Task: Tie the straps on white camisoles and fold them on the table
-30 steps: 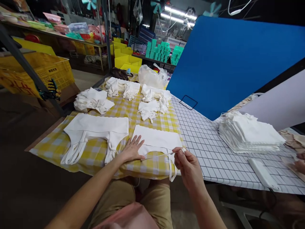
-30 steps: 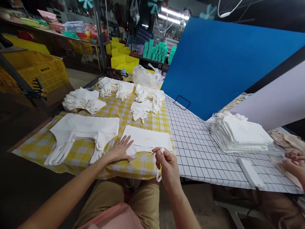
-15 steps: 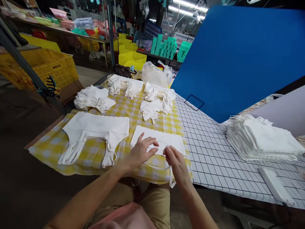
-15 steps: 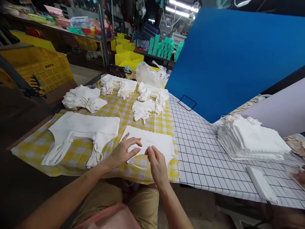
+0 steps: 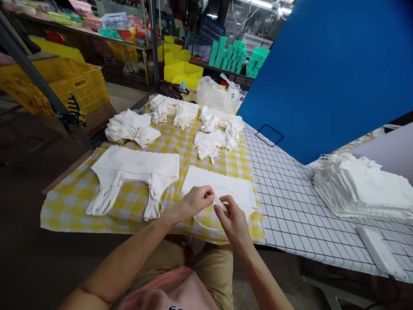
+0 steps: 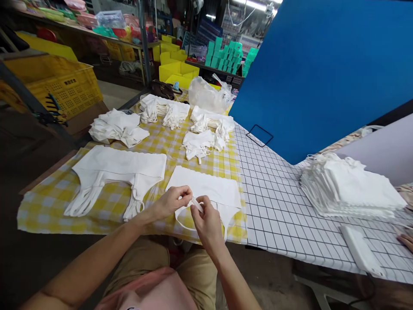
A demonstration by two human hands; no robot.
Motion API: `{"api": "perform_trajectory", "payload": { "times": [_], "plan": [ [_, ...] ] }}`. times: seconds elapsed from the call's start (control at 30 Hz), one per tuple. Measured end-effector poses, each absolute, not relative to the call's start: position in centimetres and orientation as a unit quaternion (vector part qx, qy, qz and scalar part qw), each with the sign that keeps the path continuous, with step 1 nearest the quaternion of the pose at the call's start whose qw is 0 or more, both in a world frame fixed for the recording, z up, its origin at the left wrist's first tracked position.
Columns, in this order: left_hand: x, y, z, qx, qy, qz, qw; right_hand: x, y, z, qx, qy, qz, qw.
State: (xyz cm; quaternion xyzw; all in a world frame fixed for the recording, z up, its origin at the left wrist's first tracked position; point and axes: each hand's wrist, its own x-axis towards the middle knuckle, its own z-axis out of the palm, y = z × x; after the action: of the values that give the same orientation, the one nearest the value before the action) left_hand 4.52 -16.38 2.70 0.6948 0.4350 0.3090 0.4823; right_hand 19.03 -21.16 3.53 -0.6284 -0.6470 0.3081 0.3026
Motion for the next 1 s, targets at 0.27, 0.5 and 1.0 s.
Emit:
{"api": "perform_trajectory", "payload": {
  "times": [0.27, 0.5, 1.0],
  "plan": [
    [3.3, -15.1, 0.5, 0.548, 0.354, 0.197, 0.732, 19.1, -20.8, 1.2, -0.559, -0.779, 0.117, 0.260],
    [3.4, -13.2, -2.7, 0.779, 0.458, 0.239, 0.354, 20.2, -16.7, -1.5, -0.591, -0.726, 0.207, 0.285],
    [4.6, -11.0, -5.3, 0.874, 0.428, 0.150, 0.175, 20.9, -12.5, -5.0, -0.624, -0.708, 0.277, 0.183]
  ]
}}
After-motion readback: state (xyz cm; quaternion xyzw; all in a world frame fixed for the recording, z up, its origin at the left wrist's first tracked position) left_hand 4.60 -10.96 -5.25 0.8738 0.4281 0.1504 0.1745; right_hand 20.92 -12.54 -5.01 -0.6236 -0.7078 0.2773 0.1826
